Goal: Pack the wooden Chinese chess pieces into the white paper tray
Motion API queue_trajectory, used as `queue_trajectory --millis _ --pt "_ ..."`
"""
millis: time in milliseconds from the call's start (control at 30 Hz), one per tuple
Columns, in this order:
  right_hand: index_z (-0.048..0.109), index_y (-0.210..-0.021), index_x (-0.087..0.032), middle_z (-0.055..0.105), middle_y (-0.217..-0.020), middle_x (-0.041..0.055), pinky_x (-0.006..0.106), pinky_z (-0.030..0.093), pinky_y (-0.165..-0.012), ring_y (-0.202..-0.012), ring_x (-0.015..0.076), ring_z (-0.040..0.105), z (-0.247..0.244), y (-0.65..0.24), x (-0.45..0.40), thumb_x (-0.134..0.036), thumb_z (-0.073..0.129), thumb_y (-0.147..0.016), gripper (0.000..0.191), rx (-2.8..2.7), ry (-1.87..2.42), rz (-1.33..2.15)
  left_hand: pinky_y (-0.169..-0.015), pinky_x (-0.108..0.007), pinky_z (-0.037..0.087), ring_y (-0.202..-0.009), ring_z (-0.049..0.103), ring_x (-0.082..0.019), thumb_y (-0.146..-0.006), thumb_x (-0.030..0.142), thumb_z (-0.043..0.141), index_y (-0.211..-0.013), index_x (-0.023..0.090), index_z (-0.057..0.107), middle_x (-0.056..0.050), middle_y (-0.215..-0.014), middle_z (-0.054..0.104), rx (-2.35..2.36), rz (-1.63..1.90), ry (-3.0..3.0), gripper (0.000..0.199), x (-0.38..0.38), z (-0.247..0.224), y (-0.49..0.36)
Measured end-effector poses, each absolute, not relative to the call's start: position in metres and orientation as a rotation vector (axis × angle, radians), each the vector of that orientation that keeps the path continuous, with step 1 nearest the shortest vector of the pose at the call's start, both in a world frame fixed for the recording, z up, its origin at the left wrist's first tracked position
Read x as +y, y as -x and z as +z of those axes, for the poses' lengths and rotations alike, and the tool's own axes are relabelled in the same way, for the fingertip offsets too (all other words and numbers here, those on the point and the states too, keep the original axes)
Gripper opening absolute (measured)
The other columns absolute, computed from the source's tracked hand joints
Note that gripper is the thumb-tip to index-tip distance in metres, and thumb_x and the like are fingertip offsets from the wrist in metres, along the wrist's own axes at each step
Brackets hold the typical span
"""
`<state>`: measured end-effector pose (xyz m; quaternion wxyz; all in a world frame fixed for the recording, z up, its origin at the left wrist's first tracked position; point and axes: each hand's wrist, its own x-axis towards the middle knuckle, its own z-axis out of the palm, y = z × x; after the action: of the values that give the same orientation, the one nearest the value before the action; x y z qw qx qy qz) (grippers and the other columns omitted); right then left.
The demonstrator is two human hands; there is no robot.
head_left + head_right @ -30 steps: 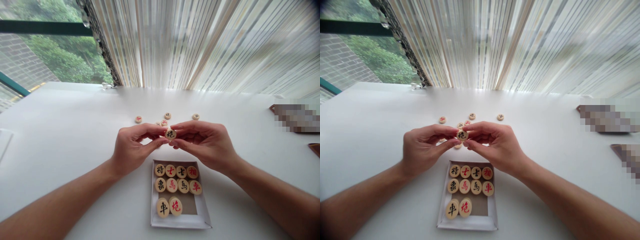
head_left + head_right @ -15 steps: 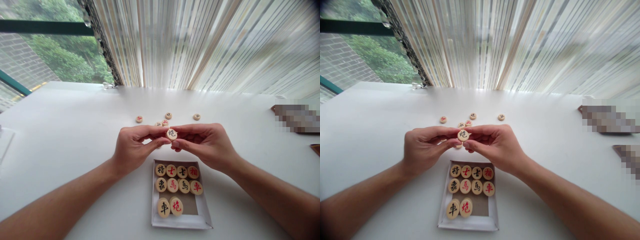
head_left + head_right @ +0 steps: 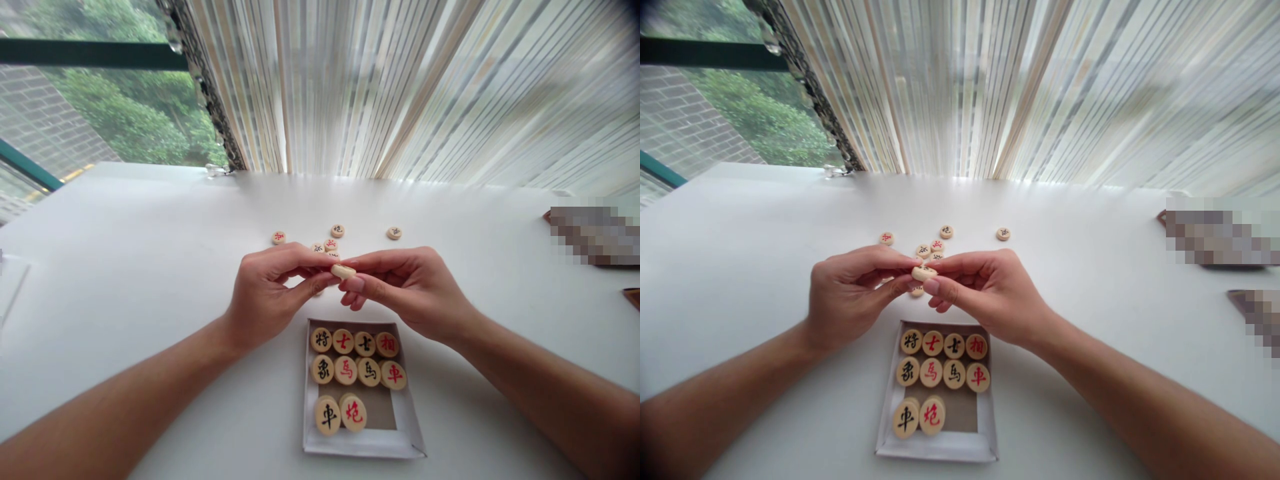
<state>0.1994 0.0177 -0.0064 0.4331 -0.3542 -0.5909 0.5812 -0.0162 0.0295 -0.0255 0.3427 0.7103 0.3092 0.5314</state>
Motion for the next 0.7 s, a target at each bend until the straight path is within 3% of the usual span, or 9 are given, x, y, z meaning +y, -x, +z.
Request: queue_trajectory --millis 267,467,700 --pt "0.088 -0.094 -0.021 0.081 -0.077 0.0048 0.025 0.068 -0.061 -0.065 0.0158 0.077 -0.0050 -0.1995 0.0180 -0.040 0.087 -0.088 0.020 -1.482 0.888 1.468 -0.075 -0.024 0.067 -0.083 0.078 -0.016 -0.085 0.014 0.086 -0.103 0.021 0.084 -0.005 -0.096 0.083 0.790 1.343 -1.836 0.020 0.0287 -0.0261 0.0157" --pt "0.084 -0.077 -0.018 0.077 -0.069 0.0044 0.023 0.064 -0.057 -0.060 0.0149 0.074 -0.0027 -0.1980 0.0181 -0.048 0.088 -0.085 0.031 -1.441 0.942 1.537 -0.077 -0.023 0.070 -0.081 0.079 -0.015 -0.084 0.009 0.086 -0.116 0.018 0.081 -0.004 -0.094 0.083 0.735 1.305 -1.804 0.034 0.0262 -0.0270 0.0149" --pt "0.080 -0.076 -0.015 0.070 -0.063 0.0023 0.020 0.052 -0.047 -0.052 0.0112 0.063 0.0003 -0.1973 0.0145 -0.044 0.093 -0.079 0.032 -1.450 1.042 1.584 -0.077 -0.022 0.068 -0.083 0.080 -0.015 -0.085 0.006 0.084 -0.116 0.014 0.080 -0.006 -0.095 0.083 0.683 1.261 -1.822 0.032 0.0253 -0.0267 0.0143"
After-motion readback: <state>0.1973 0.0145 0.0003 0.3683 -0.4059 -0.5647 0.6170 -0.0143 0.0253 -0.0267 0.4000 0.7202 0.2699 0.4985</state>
